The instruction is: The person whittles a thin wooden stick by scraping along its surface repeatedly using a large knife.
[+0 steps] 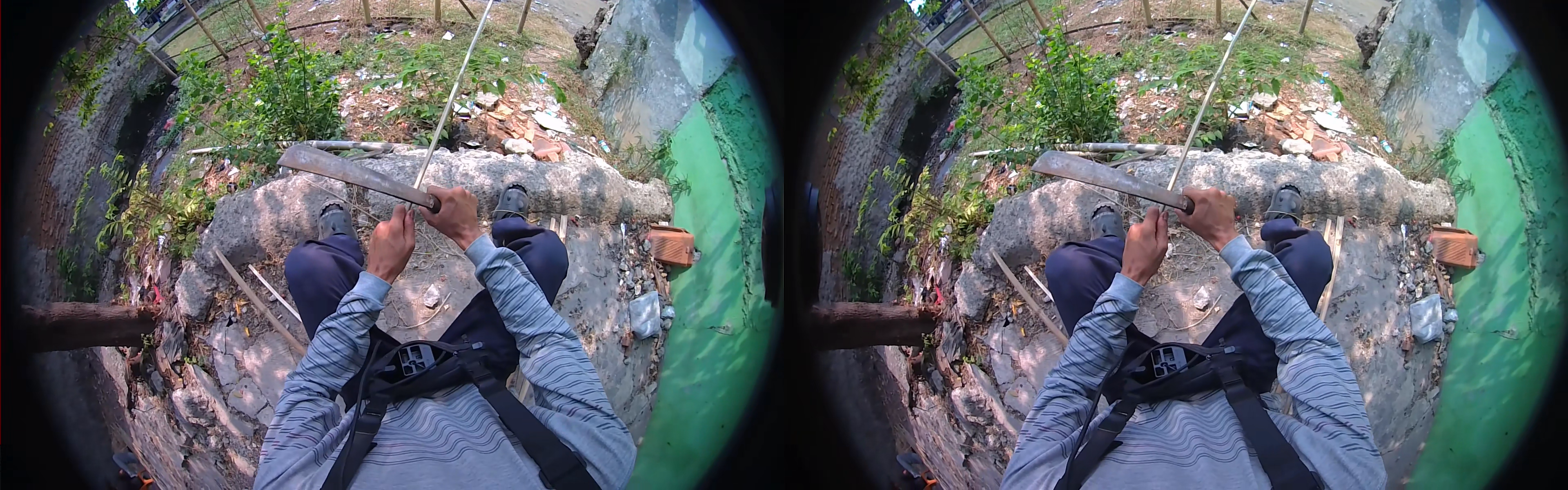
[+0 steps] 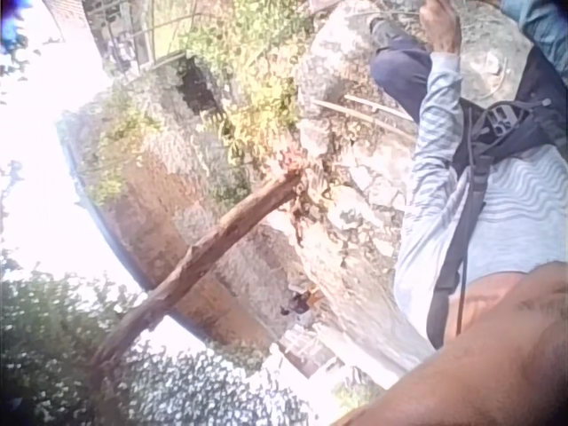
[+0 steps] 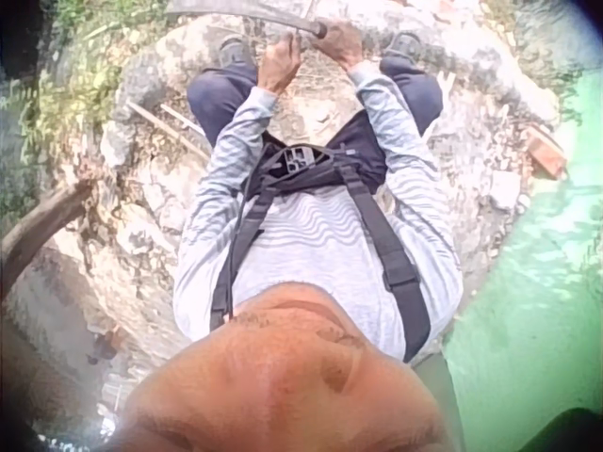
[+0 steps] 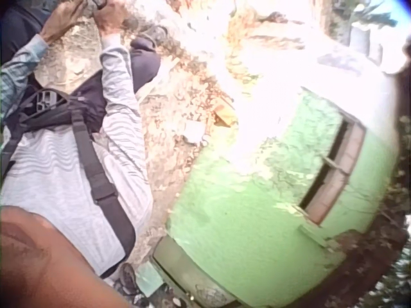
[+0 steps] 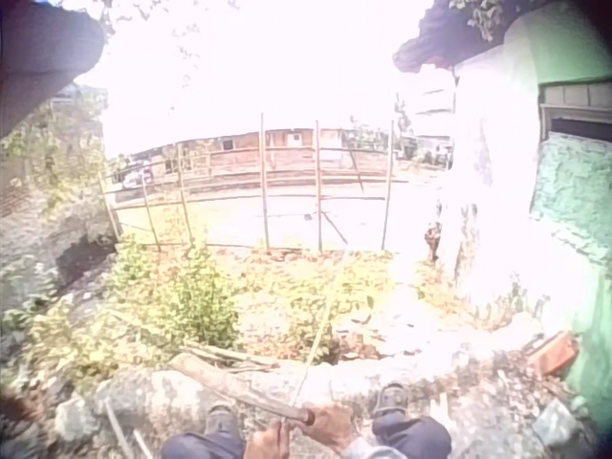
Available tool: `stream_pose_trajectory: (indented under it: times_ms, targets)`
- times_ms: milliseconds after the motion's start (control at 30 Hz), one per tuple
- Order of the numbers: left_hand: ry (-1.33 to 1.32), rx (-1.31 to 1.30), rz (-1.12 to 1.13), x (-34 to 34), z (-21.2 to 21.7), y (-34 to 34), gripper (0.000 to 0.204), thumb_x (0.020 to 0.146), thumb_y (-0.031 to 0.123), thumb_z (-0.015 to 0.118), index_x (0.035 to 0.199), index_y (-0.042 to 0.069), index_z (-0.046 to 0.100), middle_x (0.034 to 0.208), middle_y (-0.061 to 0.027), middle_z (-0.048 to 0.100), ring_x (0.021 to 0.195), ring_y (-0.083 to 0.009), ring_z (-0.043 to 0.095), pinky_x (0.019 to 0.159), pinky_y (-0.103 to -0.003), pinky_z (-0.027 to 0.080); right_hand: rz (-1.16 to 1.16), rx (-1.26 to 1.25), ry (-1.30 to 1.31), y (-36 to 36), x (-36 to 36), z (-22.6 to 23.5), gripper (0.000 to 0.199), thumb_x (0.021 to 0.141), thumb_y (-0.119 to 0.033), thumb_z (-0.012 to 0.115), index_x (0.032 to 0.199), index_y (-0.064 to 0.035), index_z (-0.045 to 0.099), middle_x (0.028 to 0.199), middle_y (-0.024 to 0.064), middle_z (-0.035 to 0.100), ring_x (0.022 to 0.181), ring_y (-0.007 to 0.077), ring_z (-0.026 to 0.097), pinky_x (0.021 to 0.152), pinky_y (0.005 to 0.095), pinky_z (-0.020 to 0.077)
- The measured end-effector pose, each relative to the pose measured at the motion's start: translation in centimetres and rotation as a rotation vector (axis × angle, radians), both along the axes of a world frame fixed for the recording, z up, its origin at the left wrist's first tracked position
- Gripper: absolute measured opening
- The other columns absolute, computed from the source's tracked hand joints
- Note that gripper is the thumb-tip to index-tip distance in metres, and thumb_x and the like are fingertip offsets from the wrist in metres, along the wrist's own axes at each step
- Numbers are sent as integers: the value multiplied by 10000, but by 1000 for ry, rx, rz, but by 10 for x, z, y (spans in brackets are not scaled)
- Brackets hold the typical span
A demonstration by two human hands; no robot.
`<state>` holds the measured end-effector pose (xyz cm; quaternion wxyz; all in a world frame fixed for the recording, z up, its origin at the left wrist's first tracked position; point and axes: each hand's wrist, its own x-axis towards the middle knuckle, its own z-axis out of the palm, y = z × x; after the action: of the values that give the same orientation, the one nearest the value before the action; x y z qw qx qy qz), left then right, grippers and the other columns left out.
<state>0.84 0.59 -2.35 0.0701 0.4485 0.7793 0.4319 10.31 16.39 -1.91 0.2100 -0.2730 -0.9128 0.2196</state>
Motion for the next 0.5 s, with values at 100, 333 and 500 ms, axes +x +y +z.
stream_pose_trajectory:
  times_ms: [100,333,500]
  targets:
    - [9,-18,15,0,4,2,172,1073,227,559,1032,61,543,644,-275,614,627,-510,637,549,-604,468,-36,17,22,6,-3,-5,252,774,-408,818,857,-180,752,734,94,732,701,348,737,648,495,586]
    - [65,-69,10,3,-4,-4,217,1080,248,547,1012,44,529,636,-269,617,619,-507,645,543,-598,488,-127,-33,13,19,-9,-20,244,803,-403,803,871,-170,769,727,101,736,688,341,741,664,486,603]
    - [82,-123,18,4,-2,-8,227,1082,252,540,1005,39,532,648,-287,622,635,-513,648,556,-615,506,-47,30,-18,14,-6,-14,249,796,-406,798,898,-180,774,743,99,743,705,336,742,673,490,604]
